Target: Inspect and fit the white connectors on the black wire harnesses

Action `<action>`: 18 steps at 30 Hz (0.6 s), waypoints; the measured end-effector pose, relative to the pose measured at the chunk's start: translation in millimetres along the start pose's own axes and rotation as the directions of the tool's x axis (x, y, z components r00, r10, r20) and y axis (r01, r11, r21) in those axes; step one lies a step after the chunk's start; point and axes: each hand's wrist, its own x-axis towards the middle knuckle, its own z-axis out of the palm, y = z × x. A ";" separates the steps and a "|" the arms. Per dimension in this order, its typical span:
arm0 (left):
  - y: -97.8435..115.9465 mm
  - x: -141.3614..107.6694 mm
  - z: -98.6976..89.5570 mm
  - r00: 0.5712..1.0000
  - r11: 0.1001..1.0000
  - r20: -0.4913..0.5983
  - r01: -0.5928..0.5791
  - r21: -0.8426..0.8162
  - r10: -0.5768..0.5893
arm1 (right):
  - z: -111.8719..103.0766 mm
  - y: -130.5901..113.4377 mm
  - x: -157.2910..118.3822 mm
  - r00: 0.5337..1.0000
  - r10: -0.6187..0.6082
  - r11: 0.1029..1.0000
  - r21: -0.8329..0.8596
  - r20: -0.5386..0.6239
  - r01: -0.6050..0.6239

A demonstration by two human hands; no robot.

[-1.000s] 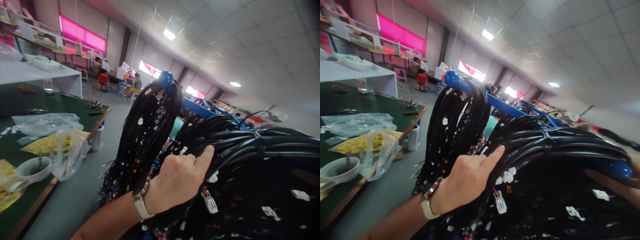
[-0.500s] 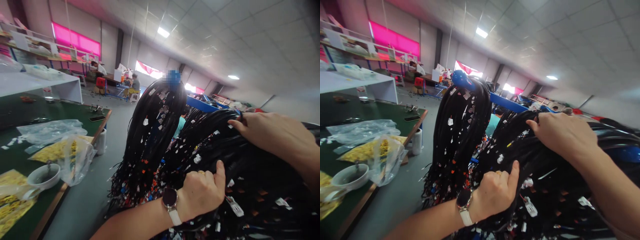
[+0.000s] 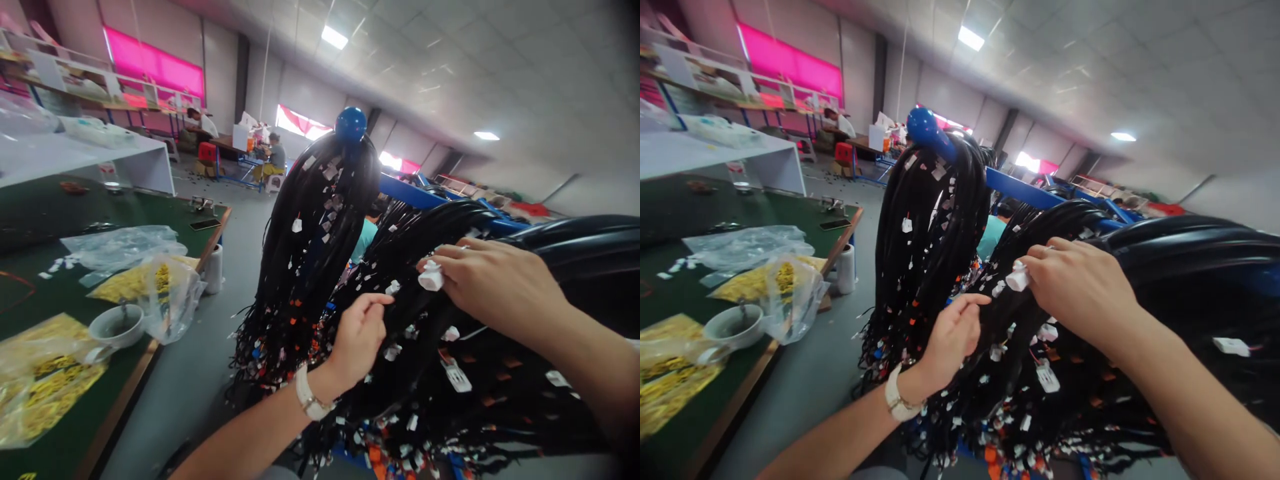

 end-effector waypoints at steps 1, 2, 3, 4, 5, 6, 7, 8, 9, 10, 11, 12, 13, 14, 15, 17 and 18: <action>-2.9 0.4 -8.0 0.992 0.977 -0.044 0.111 -0.184 -0.121 | -1.9 -0.1 7.1 0.998 -0.003 1.000 -0.002 0.067 0.003; -6.9 1.4 -16.4 0.969 0.920 -0.075 0.195 -0.340 -0.234 | -2.9 0.0 14.6 0.992 -0.001 1.000 0.002 0.130 0.001; -11.6 2.6 -24.9 0.937 0.851 -0.100 0.254 -0.459 -0.334 | -2.8 0.5 22.1 0.983 0.004 1.000 0.008 0.182 -0.006; -16.7 4.0 -32.8 0.899 0.788 -0.124 0.292 -0.543 -0.419 | -1.5 1.3 29.4 0.974 0.008 1.000 0.010 0.225 -0.011; -21.8 5.4 -40.0 0.861 0.737 -0.148 0.313 -0.600 -0.486 | 0.7 2.6 36.0 0.967 0.015 1.000 0.009 0.253 -0.018; -26.4 6.8 -46.0 0.828 0.699 -0.163 0.329 -0.635 -0.537 | 3.6 4.3 41.9 0.964 0.020 1.000 0.006 0.267 -0.023; -30.2 8.2 -50.8 0.804 0.675 -0.170 0.340 -0.655 -0.570 | 6.8 6.5 47.0 0.963 0.026 1.000 -0.002 0.269 -0.026; -32.8 9.6 -54.4 0.793 0.664 -0.172 0.346 -0.663 -0.584 | 9.8 9.2 51.5 0.965 0.032 0.999 -0.011 0.261 -0.030; -34.1 11.2 -57.0 0.793 0.662 -0.169 0.347 -0.664 -0.585 | 12.4 12.2 55.5 0.968 0.034 0.999 -0.018 0.250 -0.031; -34.1 13.0 -58.5 0.796 0.658 -0.160 0.347 -0.668 -0.583 | 14.3 15.4 59.2 0.970 0.038 0.999 -0.025 0.242 -0.033; -32.9 15.0 -59.4 0.802 0.655 -0.148 0.349 -0.670 -0.579 | 15.5 18.8 62.7 0.969 0.037 0.999 -0.026 0.245 -0.032; -30.9 17.2 -59.6 0.810 0.654 -0.134 0.350 -0.671 -0.571 | 16.1 22.1 66.2 0.963 0.032 0.999 -0.015 0.269 -0.029; -28.3 19.5 -59.2 0.819 0.656 -0.120 0.351 -0.669 -0.561 | 16.3 25.3 69.5 0.951 0.019 1.000 0.013 0.308 -0.025; -25.5 22.0 -58.2 0.829 0.660 -0.109 0.349 -0.666 -0.549 | 16.4 28.2 72.6 0.934 0.006 0.998 0.056 0.357 -0.028; -22.7 24.6 -56.8 0.837 0.665 -0.103 0.345 -0.662 -0.537 | 16.7 30.8 75.4 0.914 -0.003 0.994 0.102 0.406 -0.042; -17.7 30.1 -52.7 0.849 0.678 -0.102 0.335 -0.654 -0.518 | 18.7 34.4 79.4 0.882 -0.004 0.980 0.177 0.471 -0.090; -15.5 33.1 -50.2 0.854 0.685 -0.098 0.335 -0.647 -0.510 | 20.6 35.3 80.4 0.876 0.006 0.974 0.197 0.481 -0.115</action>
